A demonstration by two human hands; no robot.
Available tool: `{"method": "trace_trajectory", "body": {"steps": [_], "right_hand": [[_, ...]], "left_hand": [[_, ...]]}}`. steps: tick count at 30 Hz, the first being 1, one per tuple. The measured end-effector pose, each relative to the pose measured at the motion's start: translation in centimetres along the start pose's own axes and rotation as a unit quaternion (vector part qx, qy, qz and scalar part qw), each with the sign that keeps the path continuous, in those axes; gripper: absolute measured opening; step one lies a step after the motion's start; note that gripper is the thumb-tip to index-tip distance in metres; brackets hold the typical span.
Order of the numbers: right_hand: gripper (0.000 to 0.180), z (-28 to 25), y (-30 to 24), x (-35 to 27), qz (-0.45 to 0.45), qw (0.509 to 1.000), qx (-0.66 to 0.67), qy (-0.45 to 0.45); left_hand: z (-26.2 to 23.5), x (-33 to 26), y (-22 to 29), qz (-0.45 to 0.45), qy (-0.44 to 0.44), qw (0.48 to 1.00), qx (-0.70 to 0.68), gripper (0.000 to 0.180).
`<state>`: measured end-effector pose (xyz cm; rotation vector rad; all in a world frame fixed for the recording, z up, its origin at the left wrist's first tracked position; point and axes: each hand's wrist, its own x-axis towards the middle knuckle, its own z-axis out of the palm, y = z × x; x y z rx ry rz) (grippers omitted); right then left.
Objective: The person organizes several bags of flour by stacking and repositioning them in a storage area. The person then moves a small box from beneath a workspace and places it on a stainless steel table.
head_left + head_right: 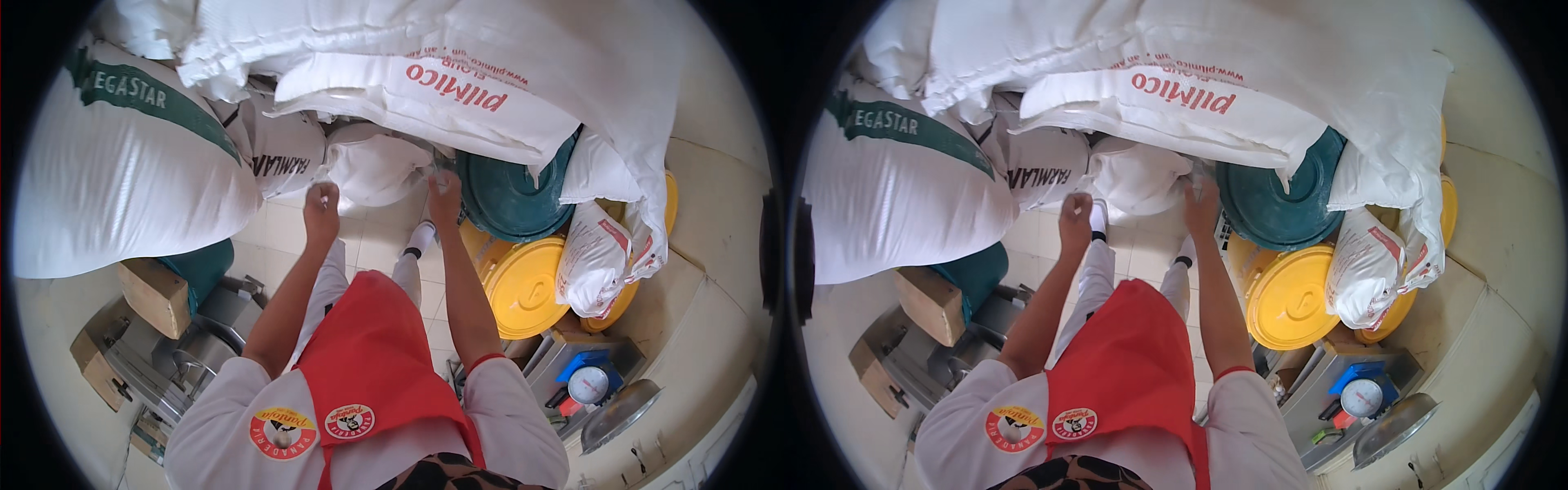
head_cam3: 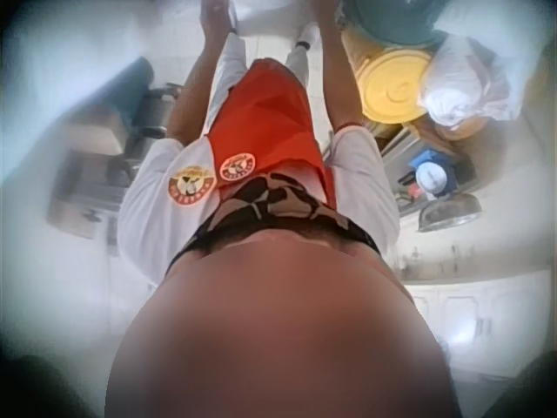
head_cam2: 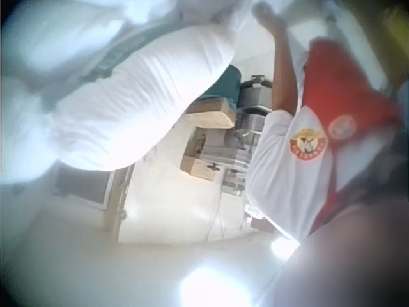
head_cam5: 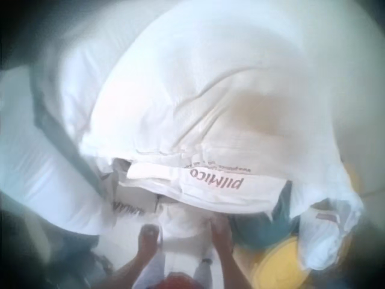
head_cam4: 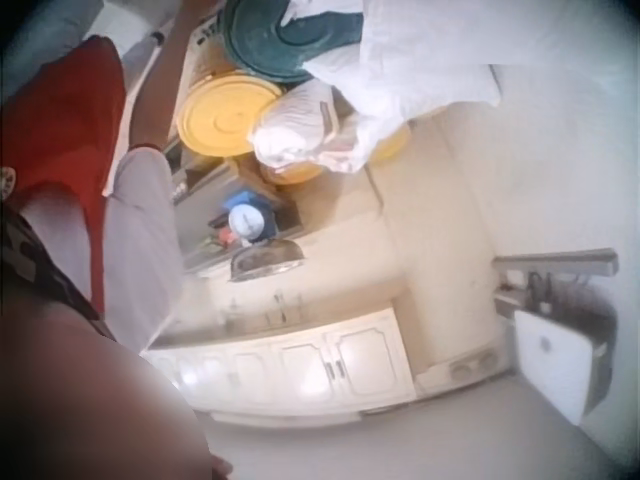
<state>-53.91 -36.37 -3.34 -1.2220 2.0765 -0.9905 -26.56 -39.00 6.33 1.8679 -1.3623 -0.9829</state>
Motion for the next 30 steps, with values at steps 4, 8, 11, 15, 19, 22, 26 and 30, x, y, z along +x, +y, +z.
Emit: {"method": "trace_trajectory", "body": {"steps": [4, 8, 11, 15, 19, 22, 26, 30], "right_hand": [[0.042, -3.4, 3.8, -6.1, 0.112, 0.992, -0.03, -0.052], [0.028, -8.1, 4.4, -11.2, 0.177, 0.983, 0.016, -0.037], [0.022, -11.2, 5.4, -14.2, 0.202, 0.979, 0.015, 0.011], [0.021, -14.0, 6.7, -17.2, 0.23, 0.972, 0.042, 0.028], [0.019, -16.0, 9.5, -19.1, 0.223, 0.971, 0.067, 0.042], [0.023, -18.6, 9.9, -19.6, 0.225, 0.972, 0.052, 0.039], [0.03, -22.3, 11.6, -19.9, 0.247, 0.963, 0.105, 0.026], [0.031, -26.6, 12.5, -19.1, 0.223, 0.966, 0.127, 0.044]], "left_hand": [[0.3, -1.7, -2.4, 0.004, -0.081, 0.996, 0.041, 0.018], [1.3, -2.8, -3.5, 0.0, -0.119, 0.991, 0.056, 0.024], [2.1, -2.8, 2.7, 0.018, -0.137, 0.99, 0.017, 0.021], [2.7, -2.9, 15.4, 0.115, -0.186, 0.972, -0.087, 0.019], [0.3, -3.3, 29.6, 0.417, -0.091, 0.885, -0.185, 0.012], [-2.1, -2.4, 38.9, 0.56, 0.061, 0.822, -0.086, 0.013], [-1.9, 1.4, 47.8, 0.664, 0.171, 0.724, 0.079, 0.023], [0.1, 6.0, 51.0, 0.618, 0.202, 0.744, 0.154, 0.038]]}}
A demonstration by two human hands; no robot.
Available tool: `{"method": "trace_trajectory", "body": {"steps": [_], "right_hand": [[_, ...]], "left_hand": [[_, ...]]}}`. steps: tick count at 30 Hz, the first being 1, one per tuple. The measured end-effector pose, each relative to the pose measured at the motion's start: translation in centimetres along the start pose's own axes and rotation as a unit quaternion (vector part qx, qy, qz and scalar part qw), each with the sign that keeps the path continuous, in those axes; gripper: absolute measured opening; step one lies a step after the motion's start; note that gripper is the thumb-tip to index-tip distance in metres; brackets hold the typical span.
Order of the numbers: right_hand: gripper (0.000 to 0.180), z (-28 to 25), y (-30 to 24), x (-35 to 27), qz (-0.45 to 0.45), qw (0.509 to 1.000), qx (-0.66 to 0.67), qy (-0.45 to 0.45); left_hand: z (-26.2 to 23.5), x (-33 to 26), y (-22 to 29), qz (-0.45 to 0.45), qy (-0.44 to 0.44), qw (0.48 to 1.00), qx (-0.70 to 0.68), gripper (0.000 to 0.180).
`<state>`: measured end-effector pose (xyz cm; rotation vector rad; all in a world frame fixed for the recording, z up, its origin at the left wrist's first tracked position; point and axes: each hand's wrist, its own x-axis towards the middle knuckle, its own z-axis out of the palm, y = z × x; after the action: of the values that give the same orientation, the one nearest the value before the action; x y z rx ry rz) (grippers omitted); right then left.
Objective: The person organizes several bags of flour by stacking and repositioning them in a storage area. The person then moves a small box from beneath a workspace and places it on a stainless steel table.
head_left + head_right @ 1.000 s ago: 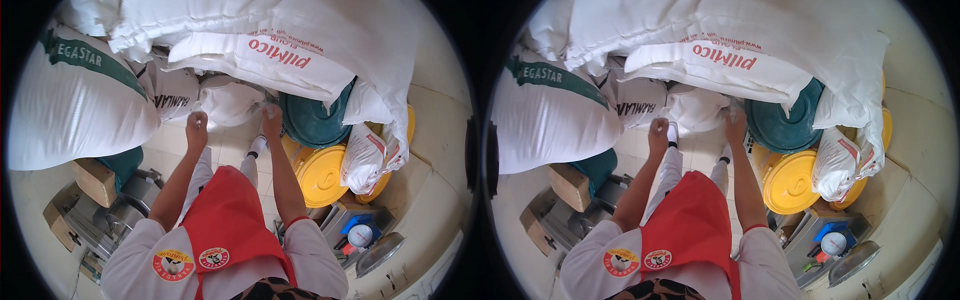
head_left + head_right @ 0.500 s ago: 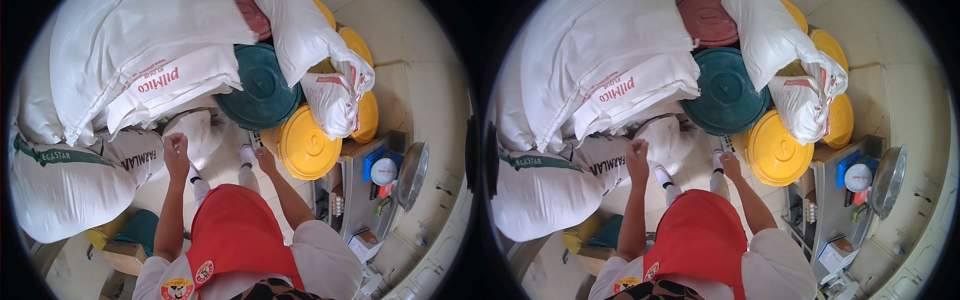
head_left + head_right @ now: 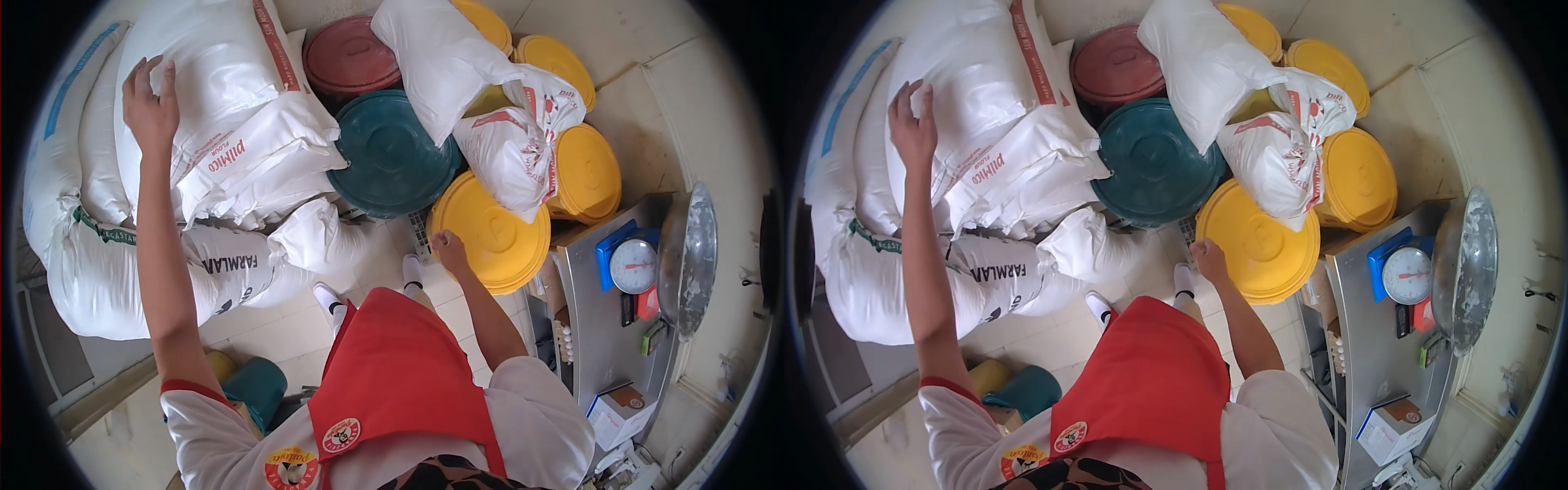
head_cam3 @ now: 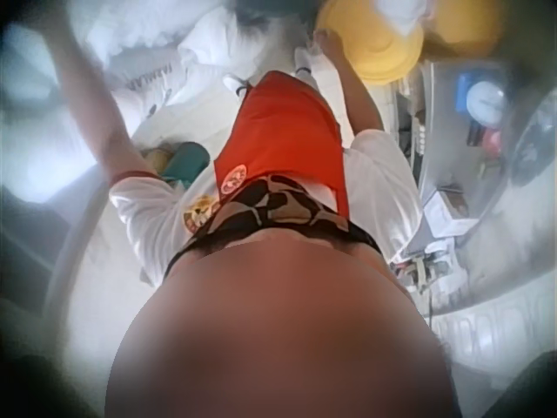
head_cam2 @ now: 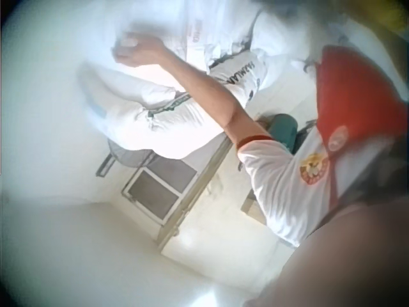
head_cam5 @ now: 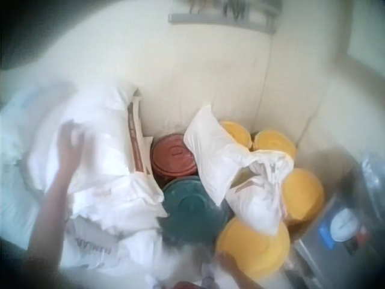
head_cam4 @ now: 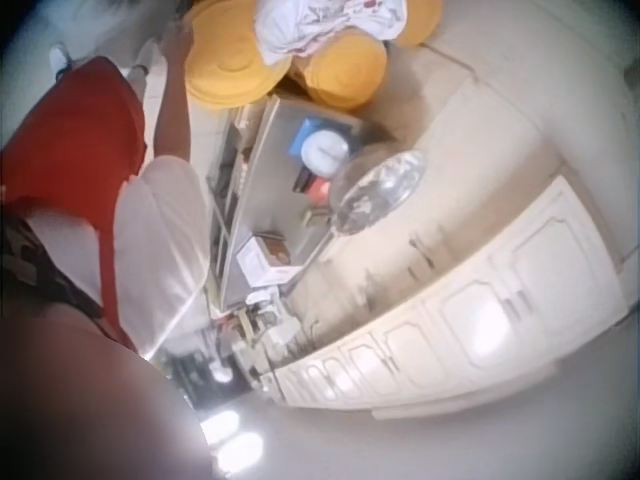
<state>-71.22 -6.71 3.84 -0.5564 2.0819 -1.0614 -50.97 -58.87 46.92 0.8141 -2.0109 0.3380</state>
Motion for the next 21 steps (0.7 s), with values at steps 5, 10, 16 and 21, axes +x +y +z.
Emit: {"method": "trace_trajectory", "body": {"steps": [5, 10, 16, 21], "right_hand": [[0.026, -6.4, -5.0, 4.4, -0.075, 0.997, -0.017, 0.033], [0.013, -12.2, -13.3, 12.1, -0.164, 0.984, 0.014, 0.063], [0.048, -20.5, -22.8, 24.5, -0.298, 0.865, -0.315, 0.252], [0.077, -22.6, -27.6, 34.1, -0.288, 0.826, -0.372, 0.31]], "left_hand": [[3.8, -0.8, -3.9, -0.092, -0.103, 0.981, 0.136, 0.058], [4.9, -0.2, -3.9, -0.121, -0.119, 0.965, 0.201, 0.066], [4.7, 2.7, -3.0, -0.027, -0.164, 0.962, 0.216, 0.066], [2.8, 3.0, -5.7, 0.063, -0.156, 0.973, 0.159, 0.061]]}}
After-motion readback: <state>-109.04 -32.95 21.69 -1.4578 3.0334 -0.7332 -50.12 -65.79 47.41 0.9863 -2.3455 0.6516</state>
